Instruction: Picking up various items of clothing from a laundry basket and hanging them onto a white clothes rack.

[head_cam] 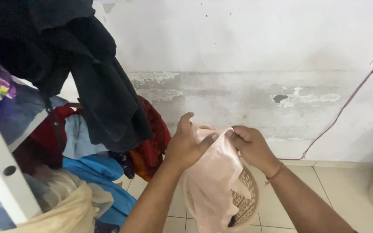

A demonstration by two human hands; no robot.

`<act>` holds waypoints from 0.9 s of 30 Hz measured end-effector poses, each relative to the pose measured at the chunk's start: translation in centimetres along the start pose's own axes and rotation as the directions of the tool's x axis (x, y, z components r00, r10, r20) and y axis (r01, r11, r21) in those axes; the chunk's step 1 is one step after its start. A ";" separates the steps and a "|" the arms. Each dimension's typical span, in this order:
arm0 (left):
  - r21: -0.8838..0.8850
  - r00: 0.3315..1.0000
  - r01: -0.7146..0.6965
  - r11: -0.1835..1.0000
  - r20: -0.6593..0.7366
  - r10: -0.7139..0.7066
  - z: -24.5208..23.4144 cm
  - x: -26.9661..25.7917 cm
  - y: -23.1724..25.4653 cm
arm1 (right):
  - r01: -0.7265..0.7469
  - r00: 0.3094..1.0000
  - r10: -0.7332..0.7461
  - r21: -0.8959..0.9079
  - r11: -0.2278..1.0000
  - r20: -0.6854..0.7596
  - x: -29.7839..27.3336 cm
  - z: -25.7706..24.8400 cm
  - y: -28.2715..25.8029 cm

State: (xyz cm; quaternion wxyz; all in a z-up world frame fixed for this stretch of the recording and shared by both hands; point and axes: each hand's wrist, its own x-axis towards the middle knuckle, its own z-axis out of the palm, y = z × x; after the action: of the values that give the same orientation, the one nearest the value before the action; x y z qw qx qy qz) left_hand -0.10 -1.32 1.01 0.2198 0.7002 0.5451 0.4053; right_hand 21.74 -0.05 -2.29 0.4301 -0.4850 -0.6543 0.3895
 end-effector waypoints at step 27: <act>-0.030 0.929 -0.324 0.946 -0.201 0.312 -4.1 -13.9 18.6 | 0.569 0.704 -0.699 -0.490 0.661 -0.125 -15.3 -4.4 -14.2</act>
State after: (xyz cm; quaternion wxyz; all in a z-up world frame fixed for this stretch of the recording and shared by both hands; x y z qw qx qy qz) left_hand 6.40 -20.71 12.69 0.1192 0.7292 0.4303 0.5186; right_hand 24.01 -17.69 9.50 0.5209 -0.3559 -0.7757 -0.0151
